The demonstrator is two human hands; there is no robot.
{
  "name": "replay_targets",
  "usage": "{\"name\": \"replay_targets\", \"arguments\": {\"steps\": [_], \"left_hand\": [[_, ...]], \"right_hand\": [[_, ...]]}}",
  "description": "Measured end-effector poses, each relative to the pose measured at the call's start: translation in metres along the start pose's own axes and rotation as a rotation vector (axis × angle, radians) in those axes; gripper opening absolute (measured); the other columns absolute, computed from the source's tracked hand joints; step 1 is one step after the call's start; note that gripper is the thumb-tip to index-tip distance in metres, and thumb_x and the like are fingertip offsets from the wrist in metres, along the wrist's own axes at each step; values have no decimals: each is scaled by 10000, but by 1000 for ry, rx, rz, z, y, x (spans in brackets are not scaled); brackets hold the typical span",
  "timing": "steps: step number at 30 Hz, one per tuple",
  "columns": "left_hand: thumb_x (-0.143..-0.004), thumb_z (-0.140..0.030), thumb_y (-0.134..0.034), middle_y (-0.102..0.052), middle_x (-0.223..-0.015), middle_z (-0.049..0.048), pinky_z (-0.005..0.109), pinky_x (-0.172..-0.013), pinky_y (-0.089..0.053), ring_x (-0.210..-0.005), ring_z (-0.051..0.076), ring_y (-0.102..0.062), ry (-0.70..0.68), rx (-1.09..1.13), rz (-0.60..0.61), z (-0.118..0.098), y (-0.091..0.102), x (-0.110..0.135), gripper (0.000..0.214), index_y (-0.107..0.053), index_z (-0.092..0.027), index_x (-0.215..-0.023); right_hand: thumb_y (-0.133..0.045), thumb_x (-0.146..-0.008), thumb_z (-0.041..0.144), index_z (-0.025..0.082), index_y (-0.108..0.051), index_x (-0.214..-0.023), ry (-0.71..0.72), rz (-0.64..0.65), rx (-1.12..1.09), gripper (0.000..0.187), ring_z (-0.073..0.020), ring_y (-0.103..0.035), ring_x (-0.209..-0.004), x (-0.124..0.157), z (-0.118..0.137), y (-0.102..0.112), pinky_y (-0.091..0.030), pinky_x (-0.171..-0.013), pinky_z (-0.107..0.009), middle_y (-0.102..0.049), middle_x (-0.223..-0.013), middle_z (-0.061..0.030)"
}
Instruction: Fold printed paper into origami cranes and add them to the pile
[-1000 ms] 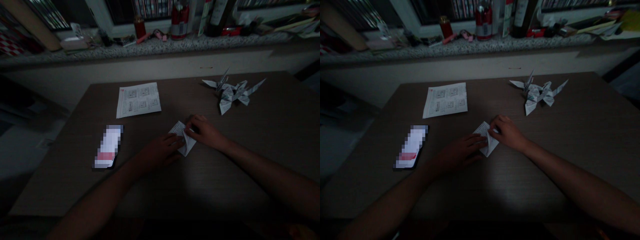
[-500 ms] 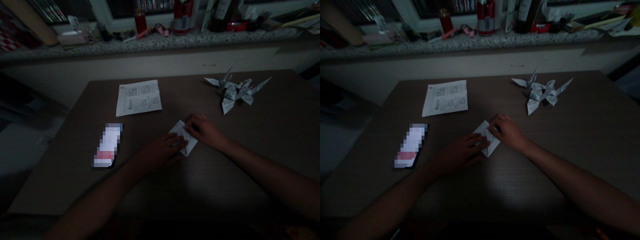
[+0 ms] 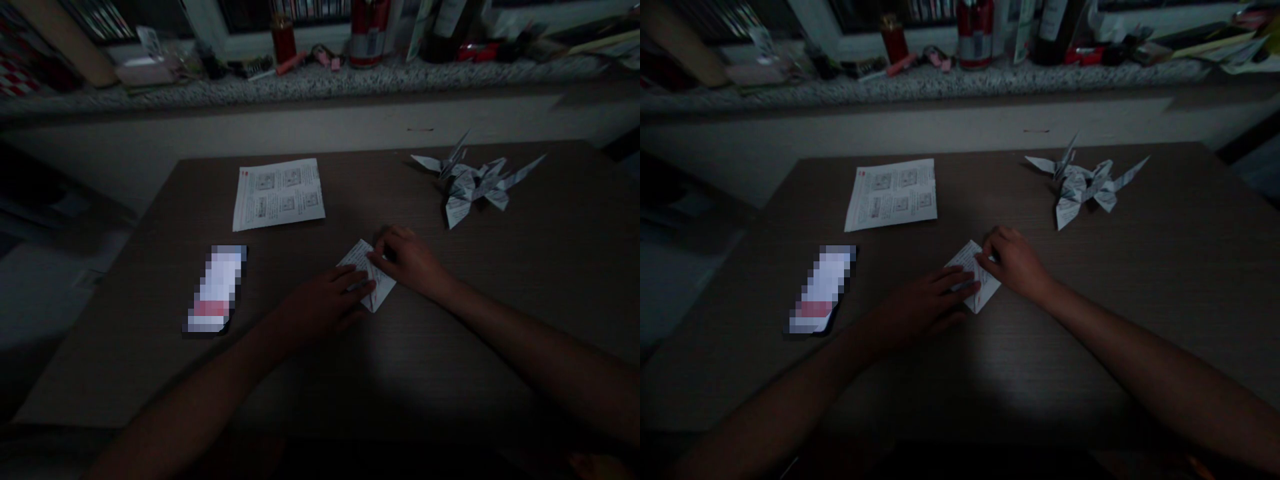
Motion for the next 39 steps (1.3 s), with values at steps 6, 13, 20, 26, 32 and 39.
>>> {"name": "replay_targets", "arguments": {"steps": [6, 13, 20, 26, 32, 39], "left_hand": [[-1073, -386, -520, -478, -1596, 108, 453, -1182, -442, -1509, 288, -400, 13, 9, 5, 0, 2, -1, 471, -505, -200, -1505], [-1074, -376, -517, -467, -1607, 111, 476, -1184, -437, -1518, 282, -394, 9, 41, -2, 2, 2, -1, 464, -497, -217, -1511], [-1075, -369, -517, -463, -1612, 93, 446, -1187, -438, -1508, 277, -406, 29, 27, 18, 2, 2, -1, 459, -506, -211, -1506], [-1074, -362, -522, -462, -1616, 75, 460, -1212, -408, -1525, 252, -382, 21, 73, 3, 6, 4, -1, 457, -502, -253, -1517], [-1069, -225, -495, -521, -1569, 68, 450, -1199, -431, -1475, 240, -454, 9, 73, -32, 8, 10, -4, 424, -545, -265, -1488], [-1043, -135, -481, -550, -1536, 75, 445, -1201, -423, -1450, 235, -476, -13, 91, -28, 9, 9, -5, 440, -565, -242, -1462]], "right_hand": [[-650, -945, 332, 239, -552, -841, -18, 9, 3, 170, -276, -603, -907, 0, -2, -2, -456, -837, -432, -629, -933, -78], [-640, -952, 340, 239, -554, -842, -18, 7, 20, 172, -284, -604, -907, 0, -1, -1, -457, -832, -436, -638, -937, -87], [-635, -958, 342, 239, -556, -852, -9, 3, 38, 168, -280, -597, -910, 0, 0, -2, -453, -825, -424, -634, -942, -84], [-616, -973, 343, 238, -572, -866, -6, 14, 39, 156, -279, -598, -908, -1, 2, -1, -461, -836, -434, -625, -934, -82], [-561, -1016, 330, 235, -657, -1015, 106, -8, -24, 135, -288, -618, -1011, 18, 28, 24, -503, -889, -461, -641, -1032, -109], [-579, -1018, 375, 291, -662, -1360, 318, 231, 43, 362, -296, -628, -1093, 76, 56, 15, -550, -907, -477, -674, -1194, -118]]}}
Point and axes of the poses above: each hand's wrist, its own x-axis away from the middle knuckle, its own y-axis out of the back of the hand, z = x × y, the point moved 8 cm from there along -x, towards the middle knuckle
